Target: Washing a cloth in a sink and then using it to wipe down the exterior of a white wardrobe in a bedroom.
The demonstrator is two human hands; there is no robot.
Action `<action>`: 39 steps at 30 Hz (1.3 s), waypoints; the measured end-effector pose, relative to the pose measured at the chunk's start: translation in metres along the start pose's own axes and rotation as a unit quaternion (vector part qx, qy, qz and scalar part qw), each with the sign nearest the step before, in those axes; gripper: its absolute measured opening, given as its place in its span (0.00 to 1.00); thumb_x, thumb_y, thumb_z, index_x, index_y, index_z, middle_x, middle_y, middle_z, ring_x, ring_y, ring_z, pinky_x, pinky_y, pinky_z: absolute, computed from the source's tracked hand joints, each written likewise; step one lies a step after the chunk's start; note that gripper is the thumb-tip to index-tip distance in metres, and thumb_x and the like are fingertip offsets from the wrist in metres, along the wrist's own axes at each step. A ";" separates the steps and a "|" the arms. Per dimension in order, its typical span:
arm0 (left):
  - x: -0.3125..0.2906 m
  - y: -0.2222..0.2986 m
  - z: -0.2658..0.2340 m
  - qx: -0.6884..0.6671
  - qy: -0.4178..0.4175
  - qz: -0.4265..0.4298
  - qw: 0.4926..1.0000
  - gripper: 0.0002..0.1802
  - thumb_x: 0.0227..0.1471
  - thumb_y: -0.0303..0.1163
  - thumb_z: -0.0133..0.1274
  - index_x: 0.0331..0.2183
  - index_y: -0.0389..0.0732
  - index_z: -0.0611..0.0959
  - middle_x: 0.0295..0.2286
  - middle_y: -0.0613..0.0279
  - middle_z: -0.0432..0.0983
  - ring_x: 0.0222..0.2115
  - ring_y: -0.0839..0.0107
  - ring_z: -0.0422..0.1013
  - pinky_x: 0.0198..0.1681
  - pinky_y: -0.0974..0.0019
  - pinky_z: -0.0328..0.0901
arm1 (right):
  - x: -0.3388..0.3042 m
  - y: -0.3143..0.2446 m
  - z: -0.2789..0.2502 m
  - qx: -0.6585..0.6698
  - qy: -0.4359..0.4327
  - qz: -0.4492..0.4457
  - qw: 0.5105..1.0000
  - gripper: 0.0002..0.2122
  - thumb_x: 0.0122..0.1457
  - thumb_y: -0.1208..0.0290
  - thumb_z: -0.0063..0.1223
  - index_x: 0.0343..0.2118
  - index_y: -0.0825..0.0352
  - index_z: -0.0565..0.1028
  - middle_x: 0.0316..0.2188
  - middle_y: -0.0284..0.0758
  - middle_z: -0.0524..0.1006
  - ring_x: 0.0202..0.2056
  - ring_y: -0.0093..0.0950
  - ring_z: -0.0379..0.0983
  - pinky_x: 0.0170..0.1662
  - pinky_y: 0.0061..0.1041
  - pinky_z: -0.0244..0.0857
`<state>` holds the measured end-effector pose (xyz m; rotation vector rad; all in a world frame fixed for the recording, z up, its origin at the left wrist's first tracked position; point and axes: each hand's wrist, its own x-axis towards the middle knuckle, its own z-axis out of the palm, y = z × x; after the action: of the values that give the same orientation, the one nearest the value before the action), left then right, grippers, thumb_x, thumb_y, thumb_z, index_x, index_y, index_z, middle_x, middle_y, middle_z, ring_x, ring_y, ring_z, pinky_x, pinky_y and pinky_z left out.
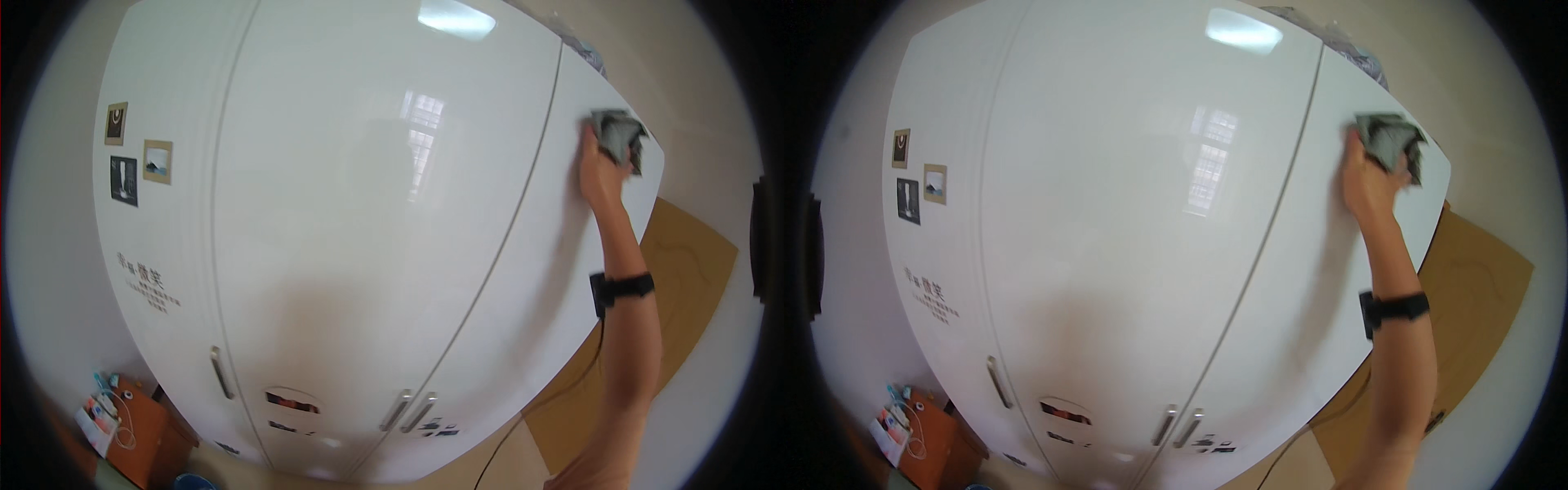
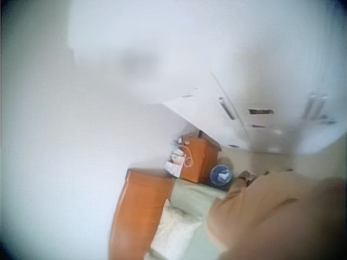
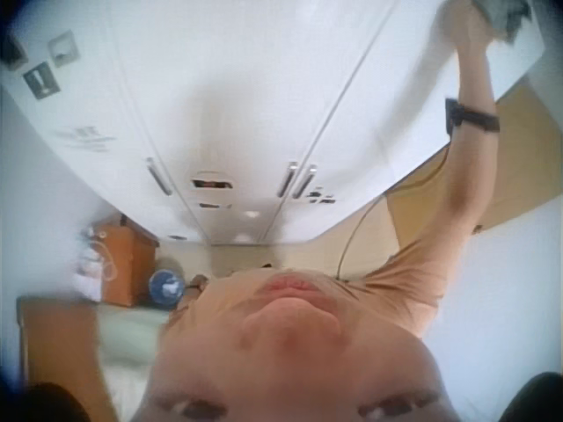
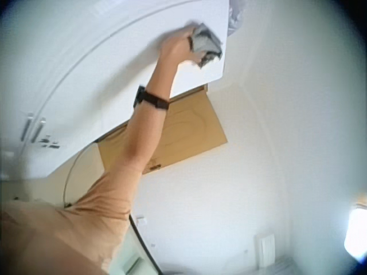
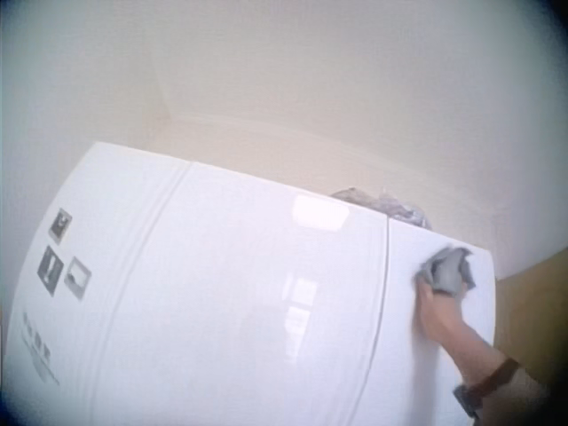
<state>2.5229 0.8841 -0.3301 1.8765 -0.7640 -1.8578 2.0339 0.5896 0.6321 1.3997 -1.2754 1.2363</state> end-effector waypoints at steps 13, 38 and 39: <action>-0.063 0.083 -0.157 -0.062 0.084 0.064 0.992 0.13 0.50 0.32 0.50 0.36 0.34 0.77 0.31 0.53 0.77 0.30 0.58 0.71 0.31 0.57 0.66 | 0.007 -0.368 -0.007 0.041 0.087 -0.172 0.980 0.30 0.56 0.55 0.34 0.56 0.76 0.60 0.61 0.51 0.48 0.62 0.50 0.41 0.61 0.55 0.24; 0.000 0.147 0.096 0.354 0.000 -0.031 0.935 0.17 0.54 0.40 0.41 0.35 0.35 0.74 0.30 0.50 0.75 0.30 0.54 0.71 0.33 0.52 0.66 | -0.054 0.060 -0.042 -0.051 0.044 -0.361 0.930 0.27 0.51 0.59 0.49 0.54 0.66 0.64 0.58 0.41 0.59 0.60 0.37 0.53 0.63 0.33 0.44; 0.016 0.156 0.125 0.398 -0.031 -0.019 0.917 0.17 0.54 0.40 0.41 0.35 0.35 0.74 0.30 0.50 0.75 0.30 0.54 0.71 0.34 0.51 0.66 | -0.059 0.084 -0.047 -0.017 0.051 -0.371 0.927 0.28 0.51 0.60 0.50 0.54 0.68 0.63 0.58 0.42 0.59 0.60 0.38 0.53 0.63 0.34 0.44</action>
<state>2.3817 0.7656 -0.2517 2.2856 -1.7122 -1.7699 1.9455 0.6344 0.5779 1.5579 -0.5812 0.7397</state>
